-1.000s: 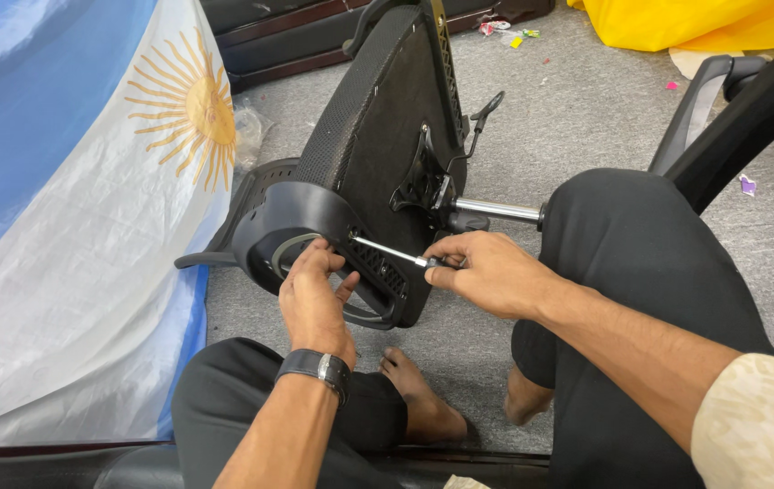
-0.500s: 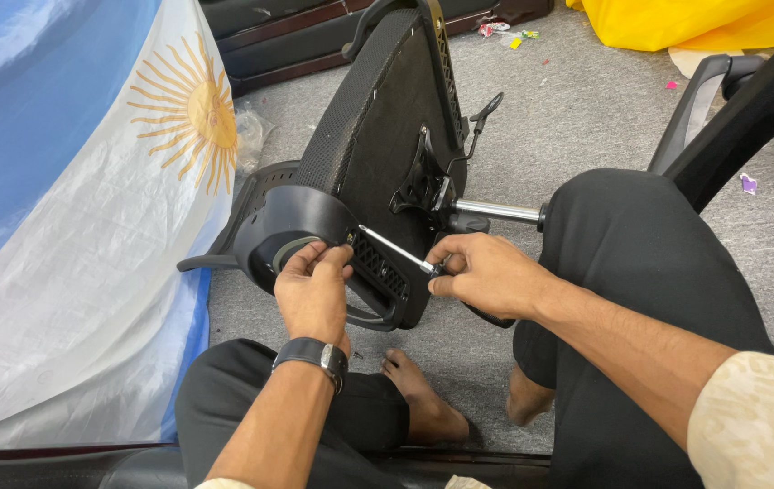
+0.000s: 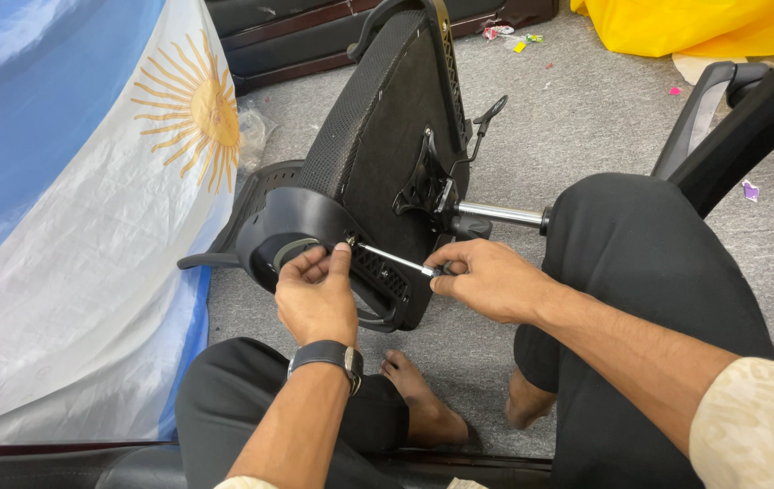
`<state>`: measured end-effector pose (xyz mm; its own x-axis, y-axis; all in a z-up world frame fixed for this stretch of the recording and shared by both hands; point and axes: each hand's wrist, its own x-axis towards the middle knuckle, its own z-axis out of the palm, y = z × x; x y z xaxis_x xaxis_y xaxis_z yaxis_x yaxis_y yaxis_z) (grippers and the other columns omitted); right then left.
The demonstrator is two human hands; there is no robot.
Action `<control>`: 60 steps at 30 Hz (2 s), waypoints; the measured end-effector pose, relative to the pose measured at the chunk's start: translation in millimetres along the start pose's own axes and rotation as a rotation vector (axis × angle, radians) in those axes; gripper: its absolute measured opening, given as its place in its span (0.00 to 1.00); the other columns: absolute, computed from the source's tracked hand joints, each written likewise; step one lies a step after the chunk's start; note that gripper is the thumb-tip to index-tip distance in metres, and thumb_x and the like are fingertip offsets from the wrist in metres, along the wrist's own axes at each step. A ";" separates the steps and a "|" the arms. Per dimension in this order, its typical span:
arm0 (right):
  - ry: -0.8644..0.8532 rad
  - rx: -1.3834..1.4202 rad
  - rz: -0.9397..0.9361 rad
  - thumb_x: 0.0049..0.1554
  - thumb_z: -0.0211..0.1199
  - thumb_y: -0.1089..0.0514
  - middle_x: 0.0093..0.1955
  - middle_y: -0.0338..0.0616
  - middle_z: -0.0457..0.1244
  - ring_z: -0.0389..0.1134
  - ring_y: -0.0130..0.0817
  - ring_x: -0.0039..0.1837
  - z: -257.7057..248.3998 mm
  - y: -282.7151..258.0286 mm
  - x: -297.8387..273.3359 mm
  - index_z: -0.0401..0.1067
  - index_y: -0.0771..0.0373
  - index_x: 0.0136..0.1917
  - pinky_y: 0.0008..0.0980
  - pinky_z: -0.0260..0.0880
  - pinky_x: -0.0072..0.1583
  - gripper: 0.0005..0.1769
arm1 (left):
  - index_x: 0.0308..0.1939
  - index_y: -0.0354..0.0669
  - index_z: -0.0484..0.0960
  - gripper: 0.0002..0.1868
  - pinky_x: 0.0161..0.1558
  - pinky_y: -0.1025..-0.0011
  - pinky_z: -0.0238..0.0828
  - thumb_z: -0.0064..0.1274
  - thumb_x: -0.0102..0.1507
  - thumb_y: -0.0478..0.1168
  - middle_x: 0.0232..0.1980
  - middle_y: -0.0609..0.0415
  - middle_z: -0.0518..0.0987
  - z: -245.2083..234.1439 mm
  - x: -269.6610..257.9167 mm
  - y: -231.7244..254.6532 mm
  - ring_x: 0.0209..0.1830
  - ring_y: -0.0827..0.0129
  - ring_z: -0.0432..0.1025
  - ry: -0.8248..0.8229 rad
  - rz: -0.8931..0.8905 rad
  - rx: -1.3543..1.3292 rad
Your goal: The person uses a screwdriver to tighten screws on the underside of an office chair seat. They hold the chair steady with one hand while turning the screwdriver with the other, working on multiple screw locations.
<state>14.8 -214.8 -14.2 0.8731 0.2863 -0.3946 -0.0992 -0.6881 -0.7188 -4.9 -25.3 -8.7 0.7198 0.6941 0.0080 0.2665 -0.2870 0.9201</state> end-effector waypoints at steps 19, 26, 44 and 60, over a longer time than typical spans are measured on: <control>0.055 0.040 -0.017 0.54 0.64 0.49 0.44 0.42 0.70 0.70 0.31 0.45 -1.2 -3.8 -6.1 0.76 0.52 0.63 0.36 0.70 0.48 0.23 | 0.51 0.32 0.81 0.23 0.45 0.69 0.78 0.59 0.62 0.48 0.49 0.49 0.83 23.9 -7.6 24.5 0.43 0.65 0.78 -0.110 -0.753 -0.683; 0.038 0.043 0.019 0.56 0.62 0.50 0.39 0.44 0.68 0.67 0.33 0.41 -3.9 -6.5 -10.3 0.75 0.52 0.64 0.37 0.68 0.45 0.23 | 0.50 0.36 0.82 0.19 0.43 0.70 0.77 0.60 0.61 0.46 0.50 0.51 0.85 29.0 -5.2 15.7 0.42 0.66 0.79 -0.103 -0.746 -0.682; 0.004 0.301 0.047 0.57 0.60 0.49 0.37 0.38 0.66 0.64 0.24 0.34 -3.8 -12.9 -9.0 0.77 0.60 0.58 0.25 0.66 0.37 0.20 | 0.46 0.35 0.85 0.19 0.37 0.69 0.79 0.53 0.61 0.47 0.45 0.49 0.86 21.7 -11.1 2.5 0.37 0.66 0.80 -0.323 -0.528 -0.421; 0.181 0.840 0.158 0.58 0.66 0.52 0.34 0.37 0.61 0.57 0.21 0.31 -23.3 -44.5 -24.5 0.75 0.66 0.43 0.21 0.60 0.31 0.13 | 0.43 0.49 0.90 0.16 0.44 0.67 0.78 0.60 0.57 0.50 0.37 0.50 0.87 6.7 -36.2 43.8 0.39 0.61 0.83 -0.432 0.335 0.136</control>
<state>9.0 -206.7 40.7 0.8750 0.0695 -0.4791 -0.4818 0.0291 -0.8758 -15.0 -67.4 28.7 0.9688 0.2253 0.1038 0.0378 -0.5477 0.8358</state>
